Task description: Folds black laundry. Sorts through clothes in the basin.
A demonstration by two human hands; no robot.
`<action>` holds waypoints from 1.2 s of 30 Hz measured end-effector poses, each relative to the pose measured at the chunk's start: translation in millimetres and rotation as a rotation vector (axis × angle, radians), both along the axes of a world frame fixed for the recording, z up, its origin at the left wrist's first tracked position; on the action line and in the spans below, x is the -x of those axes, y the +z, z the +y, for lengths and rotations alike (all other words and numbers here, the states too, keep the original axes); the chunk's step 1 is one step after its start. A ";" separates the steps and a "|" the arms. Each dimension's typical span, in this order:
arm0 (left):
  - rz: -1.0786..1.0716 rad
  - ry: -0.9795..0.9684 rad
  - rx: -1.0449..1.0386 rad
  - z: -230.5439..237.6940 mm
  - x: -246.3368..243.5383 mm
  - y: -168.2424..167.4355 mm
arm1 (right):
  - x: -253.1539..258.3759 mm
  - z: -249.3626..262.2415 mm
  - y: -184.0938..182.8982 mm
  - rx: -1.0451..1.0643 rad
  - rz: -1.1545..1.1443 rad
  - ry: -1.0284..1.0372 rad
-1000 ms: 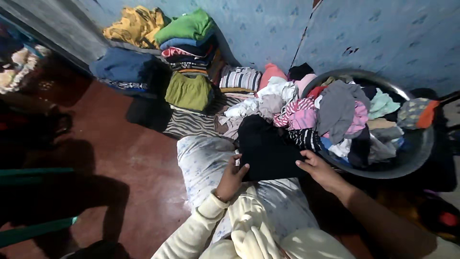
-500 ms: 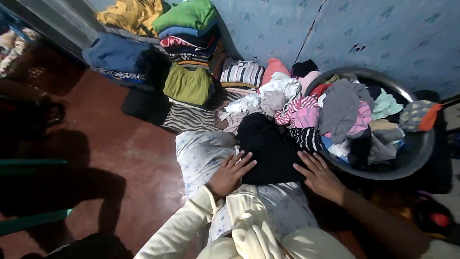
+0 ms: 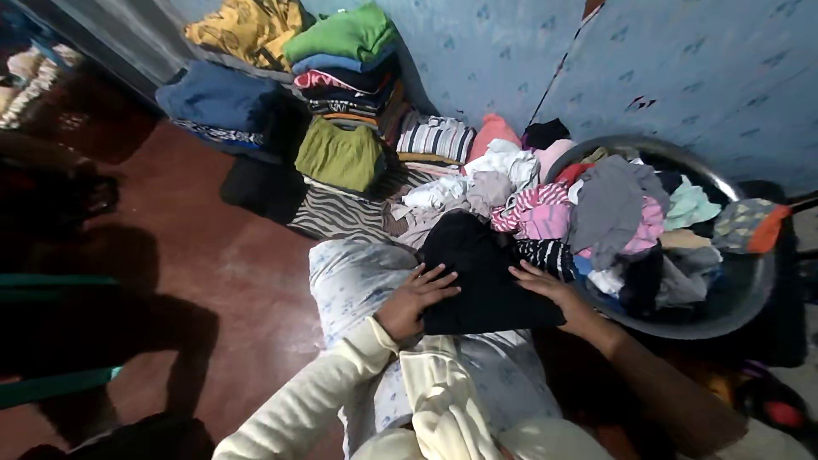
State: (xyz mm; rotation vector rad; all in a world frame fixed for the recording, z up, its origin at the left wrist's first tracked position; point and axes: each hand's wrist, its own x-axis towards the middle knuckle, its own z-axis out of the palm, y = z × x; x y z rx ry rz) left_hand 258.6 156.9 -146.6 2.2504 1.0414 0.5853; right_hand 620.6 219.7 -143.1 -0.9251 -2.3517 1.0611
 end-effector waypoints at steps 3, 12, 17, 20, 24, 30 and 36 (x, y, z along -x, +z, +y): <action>-0.051 -0.062 0.044 -21.4 3.6 19.9 | -11.0 -5.8 40.9 0.081 -0.057 0.146; -0.189 0.284 0.453 42.7 8.9 106.4 | 27.9 50.6 138.3 0.374 -0.260 -0.198; -0.198 0.120 0.086 47.2 22.4 136.0 | 14.4 53.1 171.8 0.104 -0.148 -0.108; -0.040 -0.067 0.021 12.2 16.8 103.7 | -6.8 32.8 135.6 -0.074 -0.150 0.237; -0.026 -0.145 0.138 -45.1 1.6 30.6 | -16.6 -24.7 64.4 0.125 -0.226 0.243; -0.134 -0.111 0.393 -48.0 7.0 26.8 | -17.3 -26.1 47.7 0.394 -0.241 0.241; -0.765 0.474 0.868 -6.6 -10.0 23.9 | 15.0 21.3 30.0 0.808 0.206 -0.364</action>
